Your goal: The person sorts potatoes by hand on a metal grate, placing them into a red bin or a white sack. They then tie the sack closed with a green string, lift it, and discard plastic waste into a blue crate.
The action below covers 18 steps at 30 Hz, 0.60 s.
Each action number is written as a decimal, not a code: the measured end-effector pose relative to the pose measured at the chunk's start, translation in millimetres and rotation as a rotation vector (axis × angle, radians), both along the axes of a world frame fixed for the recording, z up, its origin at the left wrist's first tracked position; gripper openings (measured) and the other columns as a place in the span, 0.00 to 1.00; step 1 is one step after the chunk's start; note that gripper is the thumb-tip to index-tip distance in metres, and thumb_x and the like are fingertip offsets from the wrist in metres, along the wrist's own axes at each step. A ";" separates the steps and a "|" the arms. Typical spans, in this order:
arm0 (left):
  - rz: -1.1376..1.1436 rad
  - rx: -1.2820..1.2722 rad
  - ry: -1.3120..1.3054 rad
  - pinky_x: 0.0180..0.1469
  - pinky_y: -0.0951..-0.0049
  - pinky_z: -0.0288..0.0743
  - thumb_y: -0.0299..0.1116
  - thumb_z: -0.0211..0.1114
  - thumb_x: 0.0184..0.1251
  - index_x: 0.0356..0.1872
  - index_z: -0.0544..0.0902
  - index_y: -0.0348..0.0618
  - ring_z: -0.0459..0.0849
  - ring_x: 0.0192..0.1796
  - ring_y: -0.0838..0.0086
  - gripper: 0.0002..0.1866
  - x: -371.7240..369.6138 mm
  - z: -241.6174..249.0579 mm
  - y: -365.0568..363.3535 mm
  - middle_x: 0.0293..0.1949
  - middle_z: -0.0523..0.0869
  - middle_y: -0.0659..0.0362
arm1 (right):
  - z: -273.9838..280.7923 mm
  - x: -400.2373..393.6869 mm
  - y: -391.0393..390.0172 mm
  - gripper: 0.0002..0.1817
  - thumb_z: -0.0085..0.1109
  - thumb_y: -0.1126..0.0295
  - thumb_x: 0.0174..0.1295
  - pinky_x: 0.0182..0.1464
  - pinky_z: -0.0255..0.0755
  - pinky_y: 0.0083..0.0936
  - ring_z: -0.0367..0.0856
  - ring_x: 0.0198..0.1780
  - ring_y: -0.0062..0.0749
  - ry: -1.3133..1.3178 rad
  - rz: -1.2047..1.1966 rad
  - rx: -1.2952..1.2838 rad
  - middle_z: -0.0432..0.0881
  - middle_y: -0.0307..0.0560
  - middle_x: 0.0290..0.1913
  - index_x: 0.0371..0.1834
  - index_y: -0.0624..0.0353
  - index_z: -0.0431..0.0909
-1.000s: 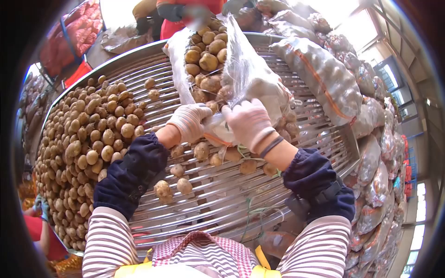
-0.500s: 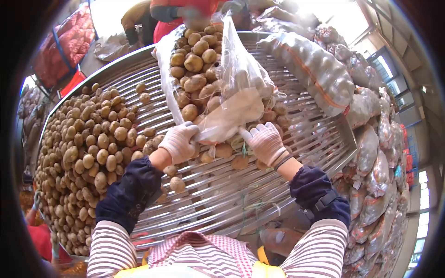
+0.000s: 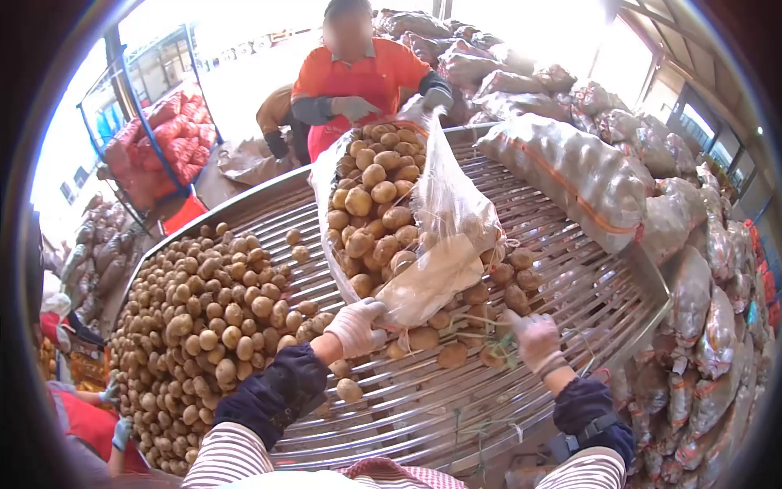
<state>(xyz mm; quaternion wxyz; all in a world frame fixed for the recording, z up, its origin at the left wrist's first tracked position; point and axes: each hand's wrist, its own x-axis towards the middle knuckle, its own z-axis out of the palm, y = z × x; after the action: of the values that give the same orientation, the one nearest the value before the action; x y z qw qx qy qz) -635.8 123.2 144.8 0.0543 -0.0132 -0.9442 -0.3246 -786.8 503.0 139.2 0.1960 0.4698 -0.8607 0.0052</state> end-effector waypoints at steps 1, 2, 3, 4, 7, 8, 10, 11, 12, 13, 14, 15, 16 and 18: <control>0.003 -0.013 -0.002 0.52 0.55 0.81 0.39 0.72 0.54 0.43 0.84 0.41 0.86 0.48 0.46 0.17 -4.0 -3.3 1.8 0.45 0.85 0.46 | -18.7 -12.1 22.1 0.28 0.58 0.72 0.58 0.46 0.73 0.40 0.82 0.37 0.42 0.024 -0.069 0.051 0.83 0.45 0.32 0.66 0.49 0.78; -0.003 -0.019 0.025 0.50 0.55 0.81 0.39 0.72 0.54 0.40 0.84 0.41 0.86 0.46 0.46 0.16 -9.2 -11.2 3.0 0.42 0.85 0.46 | -30.3 -21.4 40.6 0.29 0.58 0.71 0.58 0.47 0.73 0.41 0.82 0.39 0.44 -0.006 -0.157 0.013 0.83 0.46 0.33 0.67 0.49 0.77; -0.008 -0.024 0.053 0.48 0.54 0.81 0.39 0.73 0.54 0.38 0.84 0.41 0.86 0.44 0.46 0.15 -14.3 -15.0 3.9 0.39 0.85 0.45 | -39.6 -30.0 56.0 0.31 0.59 0.70 0.57 0.49 0.73 0.42 0.82 0.40 0.46 -0.037 -0.244 -0.023 0.84 0.47 0.35 0.68 0.48 0.76; -0.009 -0.097 0.022 0.48 0.56 0.81 0.44 0.74 0.55 0.39 0.84 0.39 0.87 0.44 0.46 0.19 -15.6 -8.1 7.3 0.39 0.86 0.44 | -46.1 -36.9 68.0 0.31 0.61 0.70 0.54 0.55 0.73 0.45 0.82 0.46 0.50 -0.119 -0.476 0.032 0.84 0.49 0.42 0.66 0.49 0.76; -0.033 -0.166 -0.114 0.49 0.56 0.82 0.47 0.74 0.55 0.40 0.85 0.39 0.87 0.45 0.47 0.21 -21.0 12.1 16.0 0.41 0.86 0.44 | 8.9 -33.6 54.2 0.29 0.62 0.71 0.52 0.62 0.70 0.45 0.80 0.54 0.52 0.136 -0.504 -0.128 0.82 0.51 0.50 0.63 0.50 0.77; -0.053 -0.194 -0.147 0.49 0.55 0.82 0.49 0.74 0.55 0.41 0.85 0.40 0.88 0.45 0.48 0.22 -22.9 18.6 18.7 0.41 0.87 0.44 | 23.1 -36.8 48.0 0.29 0.62 0.71 0.52 0.62 0.70 0.45 0.80 0.54 0.52 0.128 -0.501 -0.130 0.82 0.51 0.50 0.63 0.50 0.77; -0.085 -0.183 -0.073 0.49 0.54 0.82 0.50 0.74 0.55 0.42 0.85 0.40 0.88 0.45 0.48 0.23 -25.0 21.4 31.9 0.41 0.87 0.44 | 43.4 -48.7 29.7 0.26 0.63 0.70 0.53 0.68 0.67 0.45 0.77 0.60 0.50 0.124 -0.375 -0.307 0.81 0.51 0.55 0.60 0.52 0.77; -0.118 -0.166 0.006 0.49 0.53 0.82 0.51 0.74 0.55 0.43 0.86 0.41 0.88 0.44 0.47 0.24 -28.4 24.0 39.4 0.41 0.88 0.44 | 42.8 -58.4 16.5 0.26 0.63 0.70 0.53 0.68 0.67 0.45 0.77 0.60 0.50 0.121 -0.367 -0.317 0.81 0.51 0.55 0.60 0.52 0.77; -0.147 -0.190 -0.054 0.50 0.53 0.82 0.53 0.73 0.56 0.44 0.85 0.38 0.88 0.44 0.47 0.27 -36.5 27.0 47.4 0.41 0.88 0.43 | 36.1 -69.7 1.8 0.25 0.64 0.68 0.56 0.67 0.67 0.46 0.77 0.61 0.51 0.045 -0.275 -0.455 0.81 0.53 0.55 0.60 0.54 0.77; -0.139 -0.196 -0.059 0.50 0.53 0.82 0.53 0.73 0.56 0.44 0.85 0.38 0.88 0.44 0.47 0.27 -44.7 35.0 55.3 0.41 0.88 0.43 | 26.7 -82.6 -14.2 0.24 0.64 0.66 0.59 0.67 0.67 0.46 0.77 0.61 0.52 -0.034 -0.184 -0.590 0.81 0.54 0.56 0.60 0.55 0.77; -0.135 -0.247 -0.158 0.50 0.53 0.82 0.53 0.72 0.57 0.44 0.85 0.36 0.88 0.44 0.46 0.28 -52.5 44.5 63.8 0.42 0.88 0.42 | 15.9 -100.6 -33.1 0.23 0.63 0.60 0.63 0.67 0.67 0.46 0.77 0.60 0.55 -0.209 -0.199 -0.710 0.81 0.57 0.55 0.60 0.56 0.77; -0.133 -0.298 -0.262 0.51 0.54 0.82 0.54 0.72 0.57 0.44 0.84 0.34 0.88 0.44 0.46 0.29 -58.7 49.5 68.7 0.42 0.87 0.42 | 1.6 -120.2 -54.0 0.25 0.62 0.53 0.67 0.66 0.66 0.46 0.77 0.60 0.57 -0.391 -0.217 -0.828 0.81 0.59 0.55 0.60 0.58 0.77; -0.140 -0.274 -0.267 0.52 0.54 0.81 0.54 0.70 0.59 0.44 0.84 0.31 0.87 0.46 0.45 0.30 -61.8 48.5 69.2 0.42 0.87 0.39 | -18.5 -142.1 -73.3 0.25 0.62 0.53 0.67 0.66 0.66 0.46 0.77 0.60 0.57 -0.412 -0.217 -0.830 0.81 0.59 0.55 0.60 0.58 0.77; -0.134 -0.231 -0.228 0.53 0.53 0.81 0.53 0.70 0.59 0.44 0.84 0.31 0.87 0.47 0.45 0.29 -61.8 39.9 66.0 0.42 0.87 0.39 | -54.4 -180.2 -108.0 0.33 0.53 0.39 0.72 0.62 0.69 0.46 0.78 0.58 0.60 -0.474 -0.426 -0.646 0.82 0.63 0.52 0.57 0.61 0.78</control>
<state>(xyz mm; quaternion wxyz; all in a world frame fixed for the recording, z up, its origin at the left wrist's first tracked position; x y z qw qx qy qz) -697.6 189.1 184.7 -0.0771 -0.0455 -0.9723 -0.2161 -967.0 395.0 84.8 0.1269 0.1828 -0.9135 0.3405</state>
